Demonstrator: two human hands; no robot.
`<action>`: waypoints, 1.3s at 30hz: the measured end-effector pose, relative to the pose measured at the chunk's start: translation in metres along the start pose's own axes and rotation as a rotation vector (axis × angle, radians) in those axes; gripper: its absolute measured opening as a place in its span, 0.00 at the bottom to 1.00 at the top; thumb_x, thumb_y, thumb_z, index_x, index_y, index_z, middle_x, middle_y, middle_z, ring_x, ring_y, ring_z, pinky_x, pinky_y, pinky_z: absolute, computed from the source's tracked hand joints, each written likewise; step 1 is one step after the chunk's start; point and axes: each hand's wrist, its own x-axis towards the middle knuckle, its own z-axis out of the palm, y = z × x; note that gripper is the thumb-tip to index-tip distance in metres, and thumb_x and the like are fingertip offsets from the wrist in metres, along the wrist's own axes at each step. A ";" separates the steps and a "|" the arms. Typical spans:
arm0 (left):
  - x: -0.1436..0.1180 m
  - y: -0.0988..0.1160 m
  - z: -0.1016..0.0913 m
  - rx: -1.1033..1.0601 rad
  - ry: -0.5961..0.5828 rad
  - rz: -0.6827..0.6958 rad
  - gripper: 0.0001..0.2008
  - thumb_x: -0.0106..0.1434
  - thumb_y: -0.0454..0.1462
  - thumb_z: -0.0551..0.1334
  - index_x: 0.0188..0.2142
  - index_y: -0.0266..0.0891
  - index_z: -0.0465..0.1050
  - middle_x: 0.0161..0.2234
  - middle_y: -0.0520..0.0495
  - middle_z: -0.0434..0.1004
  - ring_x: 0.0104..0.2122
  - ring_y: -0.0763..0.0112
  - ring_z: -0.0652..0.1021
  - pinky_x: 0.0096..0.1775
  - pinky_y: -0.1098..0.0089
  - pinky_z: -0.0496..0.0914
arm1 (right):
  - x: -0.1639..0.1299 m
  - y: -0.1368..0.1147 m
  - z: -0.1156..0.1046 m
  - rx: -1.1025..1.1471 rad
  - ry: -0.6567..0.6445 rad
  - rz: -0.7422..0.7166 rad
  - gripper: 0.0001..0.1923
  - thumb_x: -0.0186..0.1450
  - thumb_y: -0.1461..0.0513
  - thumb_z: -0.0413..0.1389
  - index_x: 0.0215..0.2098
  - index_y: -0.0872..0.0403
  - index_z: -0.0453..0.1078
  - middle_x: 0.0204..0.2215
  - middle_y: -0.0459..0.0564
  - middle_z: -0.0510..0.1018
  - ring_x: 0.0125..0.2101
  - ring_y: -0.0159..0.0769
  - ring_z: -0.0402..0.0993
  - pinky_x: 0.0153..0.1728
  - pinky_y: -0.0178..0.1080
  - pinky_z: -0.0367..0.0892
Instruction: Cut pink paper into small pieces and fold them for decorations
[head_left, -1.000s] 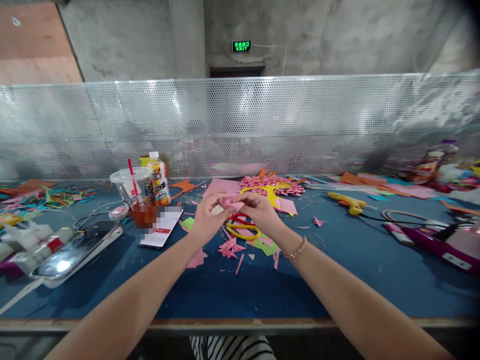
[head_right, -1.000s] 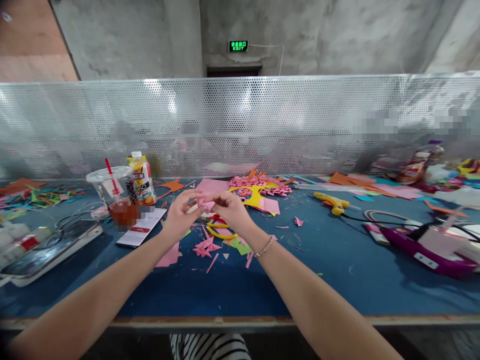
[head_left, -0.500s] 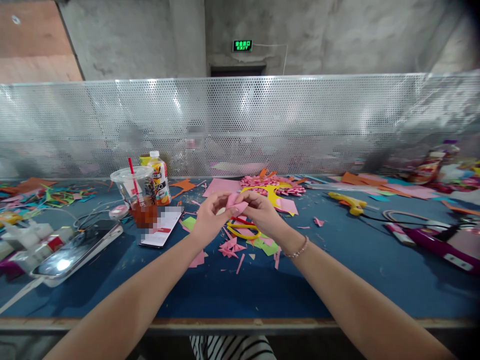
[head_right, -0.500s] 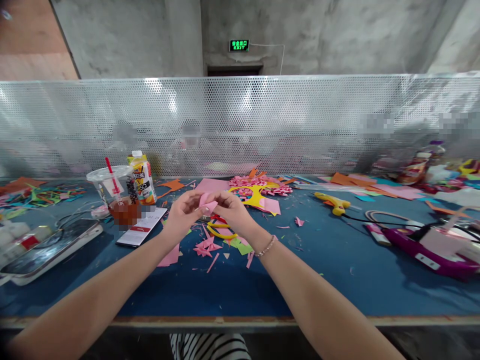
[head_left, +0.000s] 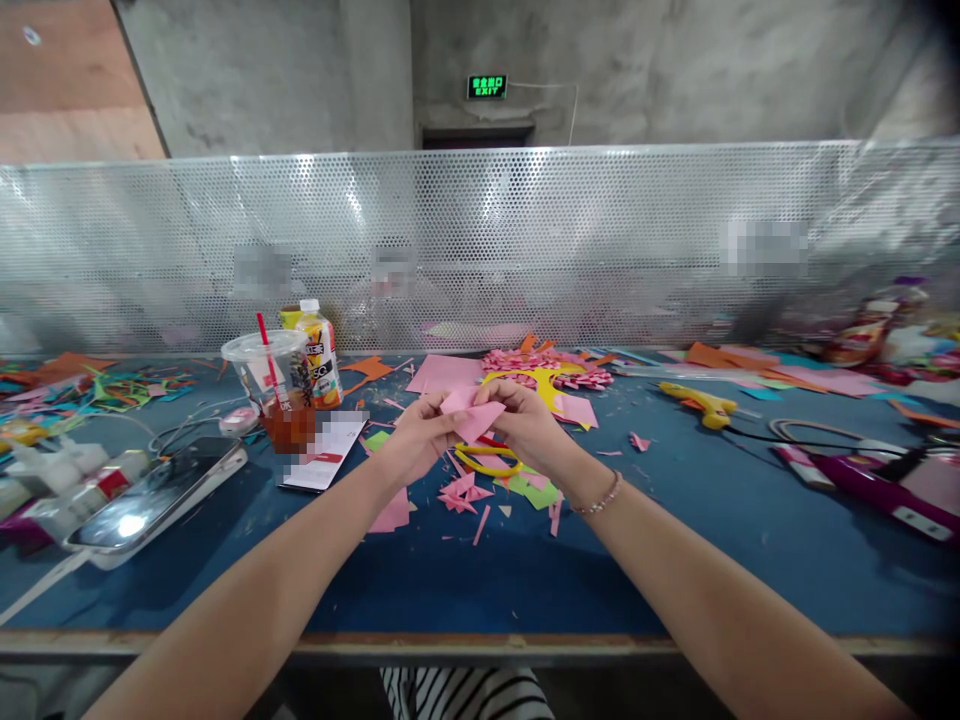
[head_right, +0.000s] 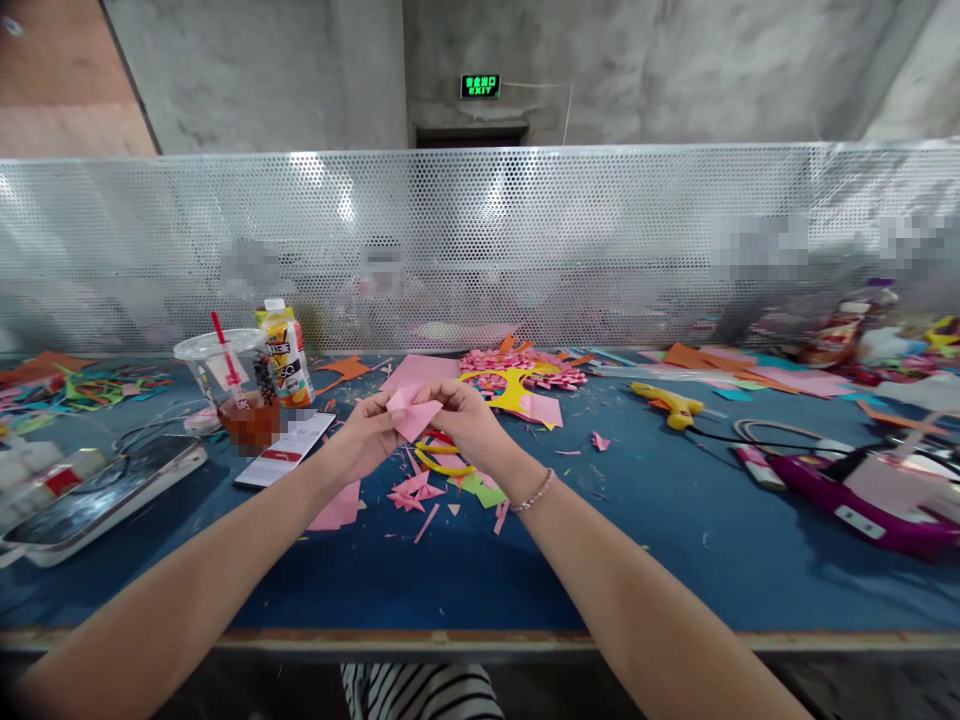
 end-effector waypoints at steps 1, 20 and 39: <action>0.000 0.000 -0.001 -0.011 -0.008 -0.013 0.10 0.46 0.33 0.68 0.30 0.35 0.72 0.28 0.49 0.73 0.28 0.78 0.73 0.31 0.76 0.67 | 0.000 0.000 0.000 0.015 0.004 0.011 0.10 0.46 0.63 0.65 0.22 0.55 0.68 0.21 0.41 0.69 0.21 0.23 0.65 0.23 0.28 0.63; 0.001 0.001 0.000 0.005 0.027 -0.101 0.11 0.42 0.30 0.69 0.27 0.33 0.72 0.24 0.52 0.71 0.23 0.80 0.72 0.28 0.77 0.69 | 0.000 0.004 0.002 0.059 0.024 0.033 0.10 0.44 0.64 0.65 0.24 0.54 0.71 0.22 0.42 0.71 0.21 0.24 0.65 0.23 0.30 0.64; -0.001 0.003 -0.002 -0.014 -0.012 -0.107 0.10 0.43 0.33 0.69 0.27 0.33 0.72 0.23 0.51 0.70 0.23 0.79 0.71 0.27 0.76 0.67 | -0.001 -0.003 -0.003 -0.319 -0.061 -0.203 0.03 0.53 0.66 0.58 0.25 0.52 0.73 0.26 0.45 0.75 0.27 0.29 0.70 0.31 0.34 0.65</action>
